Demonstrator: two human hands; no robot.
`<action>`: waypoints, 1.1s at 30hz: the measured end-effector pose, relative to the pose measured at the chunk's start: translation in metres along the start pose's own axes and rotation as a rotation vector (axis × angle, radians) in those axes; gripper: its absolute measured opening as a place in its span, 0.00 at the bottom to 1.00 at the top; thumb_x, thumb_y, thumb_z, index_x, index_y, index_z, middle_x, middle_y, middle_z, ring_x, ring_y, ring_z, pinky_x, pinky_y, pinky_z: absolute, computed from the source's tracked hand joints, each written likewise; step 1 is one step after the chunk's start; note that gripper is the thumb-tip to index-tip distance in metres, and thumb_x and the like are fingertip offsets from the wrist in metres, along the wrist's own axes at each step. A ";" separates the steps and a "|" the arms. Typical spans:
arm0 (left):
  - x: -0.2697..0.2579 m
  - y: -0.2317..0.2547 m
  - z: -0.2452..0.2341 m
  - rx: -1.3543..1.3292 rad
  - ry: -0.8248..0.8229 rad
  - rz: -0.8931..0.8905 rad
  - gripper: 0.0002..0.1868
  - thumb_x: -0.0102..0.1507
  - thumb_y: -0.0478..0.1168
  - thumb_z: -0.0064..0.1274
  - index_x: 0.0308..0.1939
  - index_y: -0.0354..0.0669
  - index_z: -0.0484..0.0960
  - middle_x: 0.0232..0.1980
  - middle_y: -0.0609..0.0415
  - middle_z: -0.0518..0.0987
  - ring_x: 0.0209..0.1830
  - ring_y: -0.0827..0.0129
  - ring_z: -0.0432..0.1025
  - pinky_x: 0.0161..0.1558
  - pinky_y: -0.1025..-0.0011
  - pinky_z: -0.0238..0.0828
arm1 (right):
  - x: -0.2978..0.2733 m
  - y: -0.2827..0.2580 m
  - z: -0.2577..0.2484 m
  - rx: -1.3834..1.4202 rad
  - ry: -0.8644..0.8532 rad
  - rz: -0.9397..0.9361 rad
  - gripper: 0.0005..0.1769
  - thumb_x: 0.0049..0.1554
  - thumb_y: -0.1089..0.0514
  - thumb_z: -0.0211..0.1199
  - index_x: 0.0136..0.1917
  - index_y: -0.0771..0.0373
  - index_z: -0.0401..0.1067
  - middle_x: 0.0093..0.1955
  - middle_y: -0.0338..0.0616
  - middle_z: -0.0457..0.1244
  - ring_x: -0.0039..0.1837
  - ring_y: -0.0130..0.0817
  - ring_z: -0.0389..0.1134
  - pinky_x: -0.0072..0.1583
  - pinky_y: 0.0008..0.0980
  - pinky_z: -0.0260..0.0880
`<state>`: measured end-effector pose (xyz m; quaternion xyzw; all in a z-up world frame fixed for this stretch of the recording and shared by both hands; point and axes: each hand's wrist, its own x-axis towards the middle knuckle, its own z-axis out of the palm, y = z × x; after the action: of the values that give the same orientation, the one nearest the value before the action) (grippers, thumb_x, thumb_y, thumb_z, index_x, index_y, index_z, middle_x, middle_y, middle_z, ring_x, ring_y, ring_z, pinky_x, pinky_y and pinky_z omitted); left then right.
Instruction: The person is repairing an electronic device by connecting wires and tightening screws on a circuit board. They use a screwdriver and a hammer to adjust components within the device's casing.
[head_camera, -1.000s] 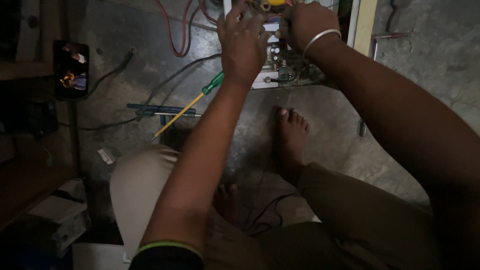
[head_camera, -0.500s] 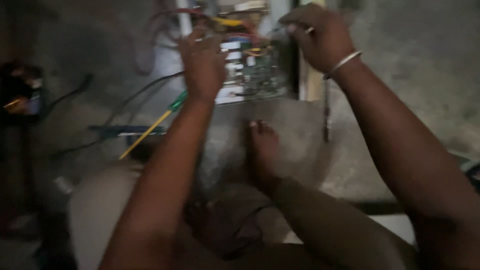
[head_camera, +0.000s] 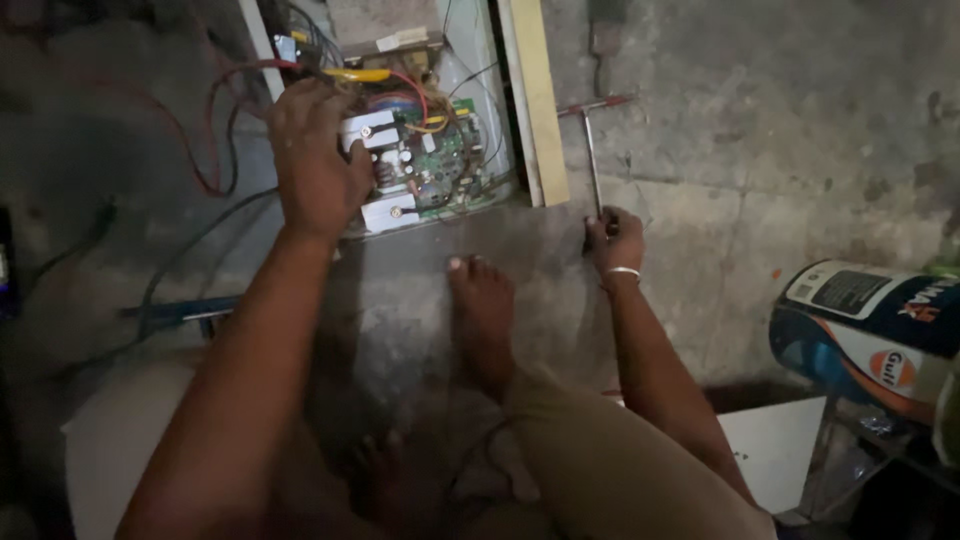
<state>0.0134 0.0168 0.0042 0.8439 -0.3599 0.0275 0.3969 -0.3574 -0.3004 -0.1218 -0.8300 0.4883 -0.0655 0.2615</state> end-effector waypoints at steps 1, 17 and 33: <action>0.005 0.000 0.000 -0.011 -0.001 0.011 0.25 0.59 0.31 0.58 0.61 0.37 0.78 0.65 0.37 0.73 0.72 0.41 0.63 0.75 0.50 0.56 | -0.002 0.002 0.008 0.037 0.054 0.032 0.20 0.55 0.52 0.71 0.58 0.63 0.75 0.51 0.57 0.69 0.52 0.49 0.72 0.55 0.42 0.72; 0.007 -0.003 0.008 -0.051 0.107 0.038 0.20 0.54 0.30 0.52 0.50 0.43 0.81 0.57 0.42 0.78 0.68 0.45 0.66 0.69 0.48 0.57 | 0.046 -0.013 -0.078 0.743 -0.118 -0.090 0.13 0.65 0.55 0.63 0.57 0.66 0.68 0.52 0.45 0.67 0.54 0.36 0.72 0.60 0.38 0.77; 0.018 0.015 -0.046 -0.124 -0.517 -0.137 0.29 0.58 0.42 0.59 0.62 0.38 0.73 0.54 0.36 0.80 0.56 0.43 0.74 0.55 0.50 0.69 | 0.025 -0.405 -0.185 -0.188 -0.571 -0.843 0.19 0.68 0.51 0.56 0.63 0.64 0.77 0.51 0.52 0.71 0.48 0.38 0.72 0.52 0.38 0.72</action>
<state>0.0283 0.0317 0.0516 0.8194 -0.3923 -0.2380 0.3435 -0.0978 -0.2332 0.2340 -0.9594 0.0245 0.1081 0.2594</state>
